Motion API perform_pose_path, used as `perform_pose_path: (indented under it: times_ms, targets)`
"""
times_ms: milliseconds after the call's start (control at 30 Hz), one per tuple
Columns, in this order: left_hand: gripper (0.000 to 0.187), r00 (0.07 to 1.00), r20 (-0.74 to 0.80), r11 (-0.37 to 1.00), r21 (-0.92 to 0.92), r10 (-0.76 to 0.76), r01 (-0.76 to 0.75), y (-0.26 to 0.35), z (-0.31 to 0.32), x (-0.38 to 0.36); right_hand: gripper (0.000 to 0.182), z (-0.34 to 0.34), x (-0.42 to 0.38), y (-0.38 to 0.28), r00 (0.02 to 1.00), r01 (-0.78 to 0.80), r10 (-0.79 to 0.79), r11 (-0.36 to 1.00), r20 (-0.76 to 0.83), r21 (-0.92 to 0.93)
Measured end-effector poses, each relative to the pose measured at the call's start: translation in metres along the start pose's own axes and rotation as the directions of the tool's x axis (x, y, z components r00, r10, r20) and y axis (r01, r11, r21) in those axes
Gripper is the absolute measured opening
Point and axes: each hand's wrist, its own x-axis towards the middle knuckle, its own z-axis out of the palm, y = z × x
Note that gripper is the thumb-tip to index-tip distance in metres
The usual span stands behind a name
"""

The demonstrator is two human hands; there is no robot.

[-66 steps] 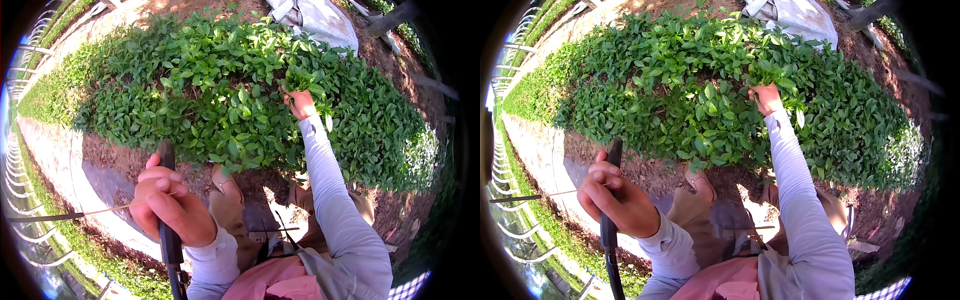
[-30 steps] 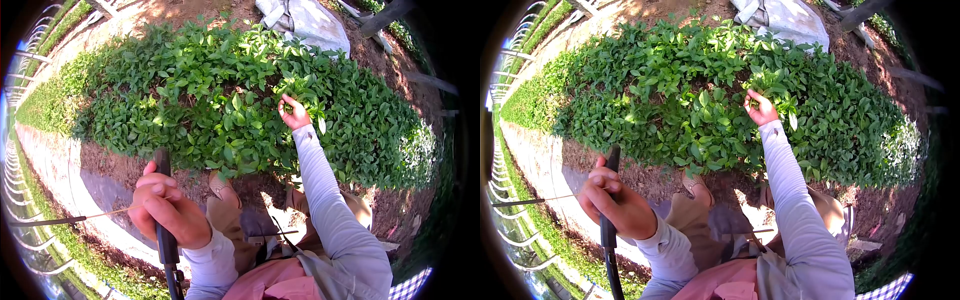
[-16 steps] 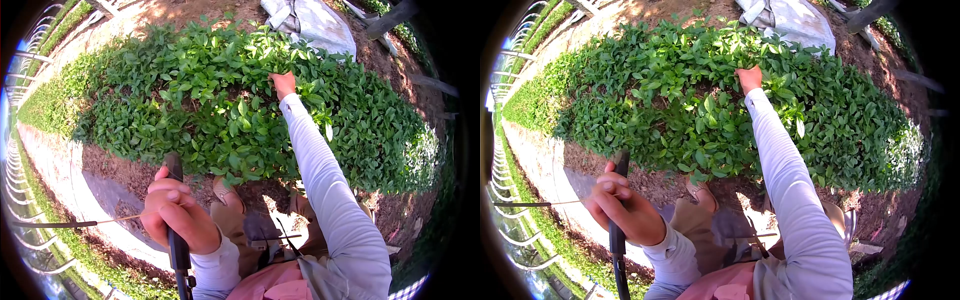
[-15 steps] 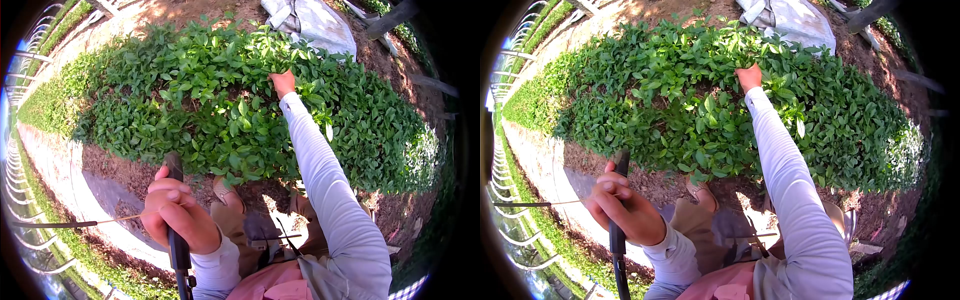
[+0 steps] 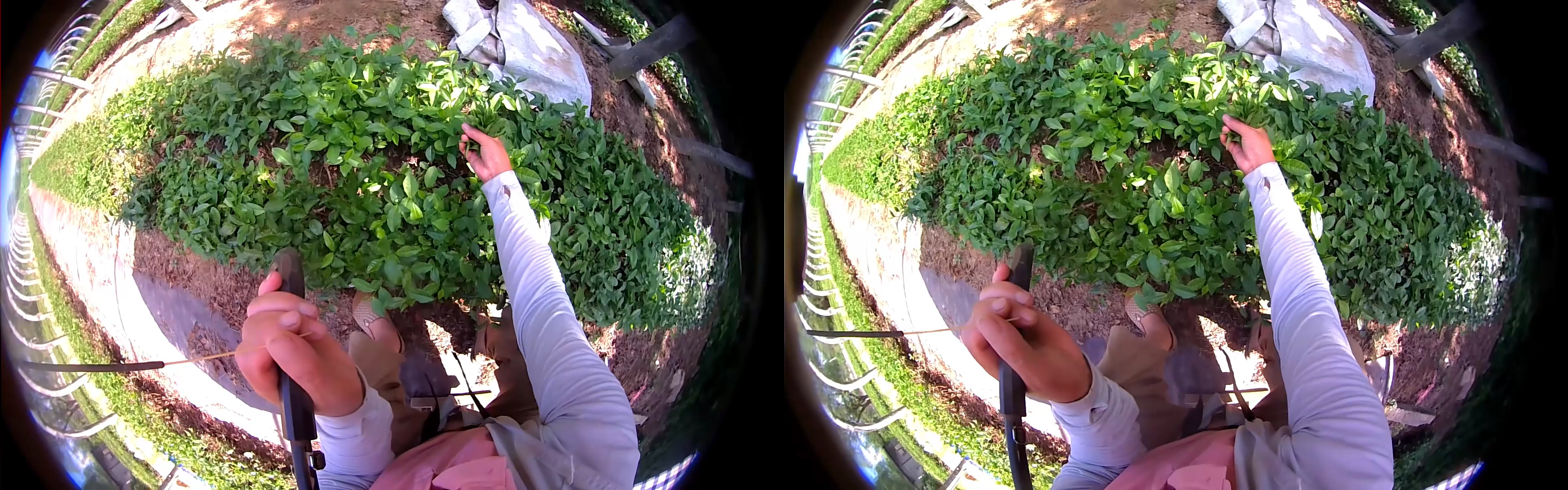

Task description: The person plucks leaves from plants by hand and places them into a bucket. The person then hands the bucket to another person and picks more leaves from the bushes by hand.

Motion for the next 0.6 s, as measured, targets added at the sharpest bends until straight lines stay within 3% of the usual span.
perform_pose_path:
  times_ms: [100, 200, 233, 267, 333, 367, 467, 533, 600]
  targets:
    - [0.007, 1.0, -0.009, 1.0, -0.024, 0.006, -0.007, 0.0, 0.0, -0.001, 0.006, 0.017, 0.014, 0.008, 0.996, 0.085, -0.09, 0.982, -0.022, -0.166]
    - [0.008, 1.0, 0.003, 1.0, 0.006, -0.007, 0.007, 0.003, 0.0, -0.002, 0.019, 0.04, 0.028, 0.017, 0.981, 0.147, -0.193, 0.83, -0.03, -0.537]
    - [0.016, 0.999, -0.05, 1.0, -0.025, -0.007, 0.006, 0.005, 0.006, -0.003, 0.026, 0.047, 0.028, 0.019, 0.967, 0.247, -0.238, 0.779, 0.094, -0.576]
    - [0.01, 1.0, -0.014, 1.0, 0.002, 0.013, -0.013, 0.005, 0.0, -0.001, 0.03, 0.045, 0.037, 0.026, 0.945, 0.326, -0.262, 0.715, 0.195, -0.619]
    - [0.006, 0.999, -0.004, 0.998, -0.052, 0.042, -0.042, 0.004, -0.006, 0.003, 0.045, 0.013, 0.089, 0.056, 0.854, 0.476, -0.43, 0.416, 0.293, -0.775]
    - [0.004, 0.999, -0.007, 0.994, -0.101, 0.051, -0.052, 0.003, -0.008, 0.004, 0.045, 0.028, 0.073, 0.048, 0.85, 0.444, -0.444, 0.316, 0.282, -0.838]
    - [0.005, 0.999, -0.008, 0.991, -0.127, 0.046, -0.047, 0.006, -0.014, 0.008, 0.046, 0.028, 0.072, 0.052, 0.753, 0.543, -0.506, 0.115, 0.421, -0.832]
    - [0.005, 0.999, 0.0, 0.989, -0.139, 0.05, -0.05, 0.005, -0.017, 0.008, 0.045, 0.019, 0.082, 0.057, 0.758, 0.469, -0.488, -0.053, 0.432, -0.882]
    - [0.005, 0.999, -0.003, 0.99, -0.131, 0.053, -0.053, 0.007, -0.017, 0.01, 0.037, 0.009, 0.093, 0.065, 0.81, 0.532, -0.466, 0.332, 0.355, -0.779]
